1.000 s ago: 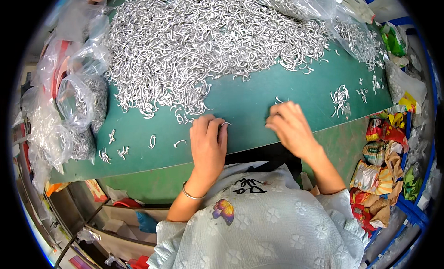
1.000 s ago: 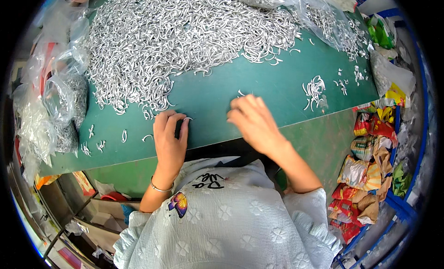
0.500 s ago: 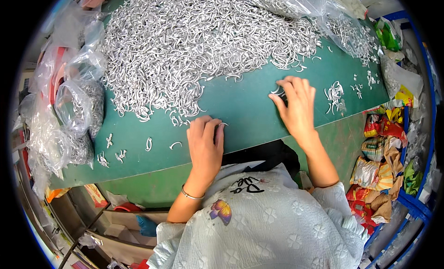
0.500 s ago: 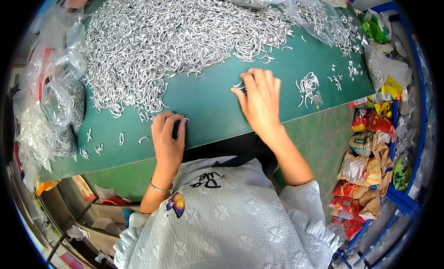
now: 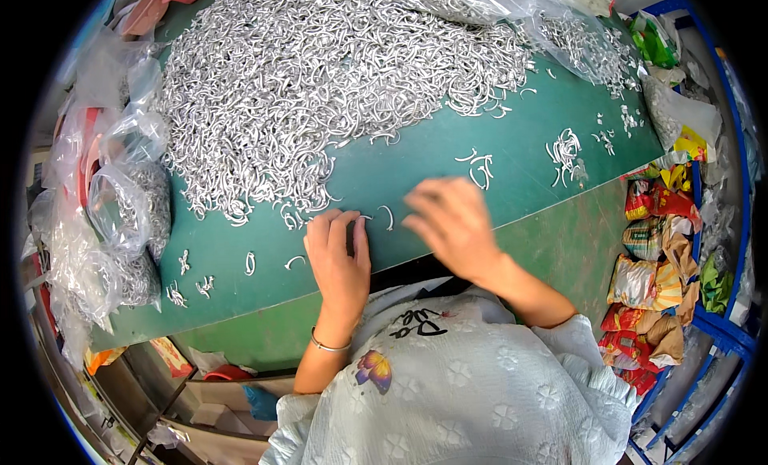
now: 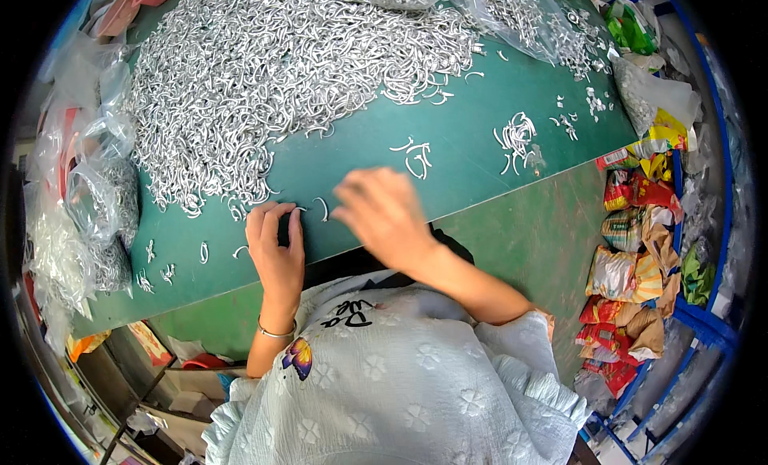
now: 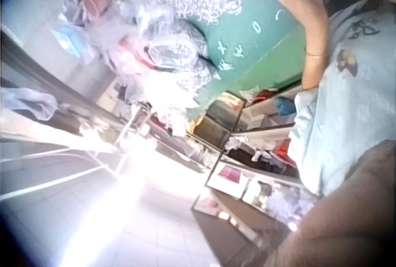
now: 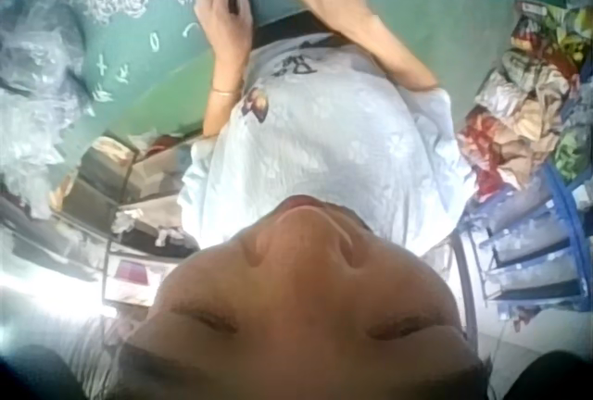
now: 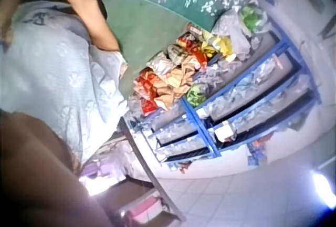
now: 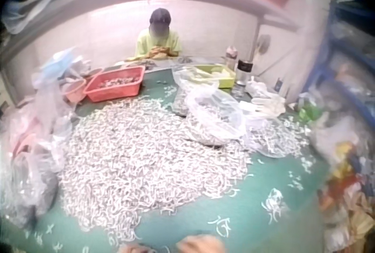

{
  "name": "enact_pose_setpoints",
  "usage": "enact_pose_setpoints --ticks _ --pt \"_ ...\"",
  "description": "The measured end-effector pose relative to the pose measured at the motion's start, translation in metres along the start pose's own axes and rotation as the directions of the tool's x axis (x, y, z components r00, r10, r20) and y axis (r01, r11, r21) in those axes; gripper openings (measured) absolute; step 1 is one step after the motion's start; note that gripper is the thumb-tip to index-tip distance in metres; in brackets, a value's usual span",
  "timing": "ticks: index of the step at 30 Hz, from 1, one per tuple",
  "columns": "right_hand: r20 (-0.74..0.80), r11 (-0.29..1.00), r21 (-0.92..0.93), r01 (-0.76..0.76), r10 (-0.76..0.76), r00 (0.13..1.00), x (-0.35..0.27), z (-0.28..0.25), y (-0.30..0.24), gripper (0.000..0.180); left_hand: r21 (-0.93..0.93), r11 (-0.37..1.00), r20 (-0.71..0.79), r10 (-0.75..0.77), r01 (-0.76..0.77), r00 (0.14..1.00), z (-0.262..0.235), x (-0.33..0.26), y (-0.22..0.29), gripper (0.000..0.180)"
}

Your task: The person sorts small curved metal parts on a green table by hand, gathering them into piles and placing them into containers.

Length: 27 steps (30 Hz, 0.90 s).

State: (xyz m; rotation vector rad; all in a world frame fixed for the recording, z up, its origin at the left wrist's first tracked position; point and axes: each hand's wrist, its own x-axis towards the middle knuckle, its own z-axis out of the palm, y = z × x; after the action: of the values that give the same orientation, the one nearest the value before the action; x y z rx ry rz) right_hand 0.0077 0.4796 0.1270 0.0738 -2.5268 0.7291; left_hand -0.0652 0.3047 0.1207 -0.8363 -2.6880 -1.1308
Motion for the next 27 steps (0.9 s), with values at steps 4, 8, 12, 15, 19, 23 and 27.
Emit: enact_pose_setpoints --ticks 4,8,12,15,19,23,27 --pt "-0.014 0.93 -0.276 -0.243 0.249 0.968 0.006 -0.03 0.023 0.039 0.012 1.0 -0.039 0.002 -0.002 0.999 0.005 0.001 0.001 0.021" --pt "-0.008 0.945 -0.242 -0.22 0.224 0.974 -0.018 -0.038 0.047 0.029 -0.068 0.996 0.024 0.062 -0.06 0.998 0.002 0.002 0.018 0.024" --pt "-0.108 0.875 -0.39 -0.287 0.266 0.958 -0.034 -0.07 0.093 0.016 -0.095 0.983 0.16 0.169 -0.156 0.972 0.0 -0.003 0.019 0.029" --pt "-0.193 0.766 -0.56 -0.315 0.249 0.949 -0.026 -0.079 0.089 0.017 -0.089 0.977 0.192 0.21 -0.196 0.959 0.001 -0.006 0.017 0.032" --pt "-0.002 0.962 -0.185 -0.2 0.204 0.979 0.003 -0.051 0.04 0.024 -0.17 0.97 0.117 0.196 -0.174 0.974 -0.006 -0.015 0.016 0.029" --pt "0.324 0.994 0.093 -0.056 0.023 0.946 0.033 -0.002 -0.01 0.038 -0.062 0.998 -0.022 0.006 -0.007 1.0 -0.026 -0.025 0.005 0.027" --pt "0.287 0.971 0.191 -0.142 0.084 0.954 0.028 0.02 -0.013 0.025 0.001 0.991 -0.144 -0.13 0.131 0.981 -0.044 -0.043 -0.016 0.028"
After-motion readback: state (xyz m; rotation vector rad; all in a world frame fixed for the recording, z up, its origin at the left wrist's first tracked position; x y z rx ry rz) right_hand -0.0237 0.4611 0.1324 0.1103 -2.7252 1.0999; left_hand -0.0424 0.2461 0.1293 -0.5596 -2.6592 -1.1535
